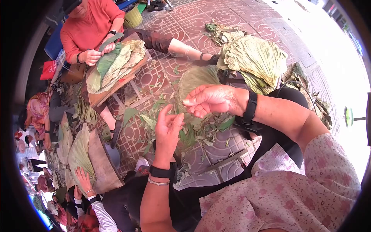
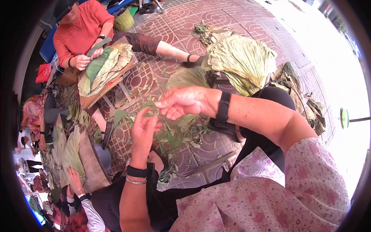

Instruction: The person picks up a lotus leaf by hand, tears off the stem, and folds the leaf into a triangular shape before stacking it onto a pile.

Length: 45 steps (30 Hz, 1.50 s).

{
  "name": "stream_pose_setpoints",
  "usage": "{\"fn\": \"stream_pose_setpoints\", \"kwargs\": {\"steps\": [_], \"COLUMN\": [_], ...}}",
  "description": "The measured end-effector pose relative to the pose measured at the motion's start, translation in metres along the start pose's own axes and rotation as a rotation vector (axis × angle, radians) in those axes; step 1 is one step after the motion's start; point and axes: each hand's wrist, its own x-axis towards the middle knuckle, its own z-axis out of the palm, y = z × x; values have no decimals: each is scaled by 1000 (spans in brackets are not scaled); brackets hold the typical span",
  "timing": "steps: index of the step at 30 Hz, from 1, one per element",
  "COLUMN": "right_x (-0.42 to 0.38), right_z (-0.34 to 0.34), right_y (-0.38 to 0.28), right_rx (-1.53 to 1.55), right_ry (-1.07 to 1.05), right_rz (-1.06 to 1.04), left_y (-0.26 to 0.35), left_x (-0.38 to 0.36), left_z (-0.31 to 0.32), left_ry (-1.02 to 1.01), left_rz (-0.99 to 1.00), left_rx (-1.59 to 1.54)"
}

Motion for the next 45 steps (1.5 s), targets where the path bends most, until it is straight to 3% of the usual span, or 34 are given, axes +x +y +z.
{"fn": "stream_pose_setpoints", "kwargs": {"steps": [9, 17, 21, 26, 29, 39, 42, 45], "right_x": [0, 1, -1, -2, -5, -21, -25, -28], "right_z": [-1, 0, 6, 8, 16, 58, 64, 67], "right_y": [6, 8, 8, 5, 6, 10, 10, 14], "right_rx": [-74, -138, -340, -512, -512, -318, -300, -250], "right_ry": [-16, 23, 127, 167, 89, -13, -18, -29], "right_rz": [-8, 25, -11, -124, -231, -73, -24, 16], "left_y": [0, 3, 3, -3, 9, 7, 6, -1], "left_x": [0, -1, -2, 2, -1, -3, -9, -11], "left_z": [1, 3, 4, -6, -3, 9, 10, 4], "left_ry": [81, 76, 107, 10, -61, -537, -417, -440], "left_rz": [171, 175, 175, 105, 41, -104, -173, -247], "left_rx": [177, 225, 232, -8, -129, -583, -495, -504]}}
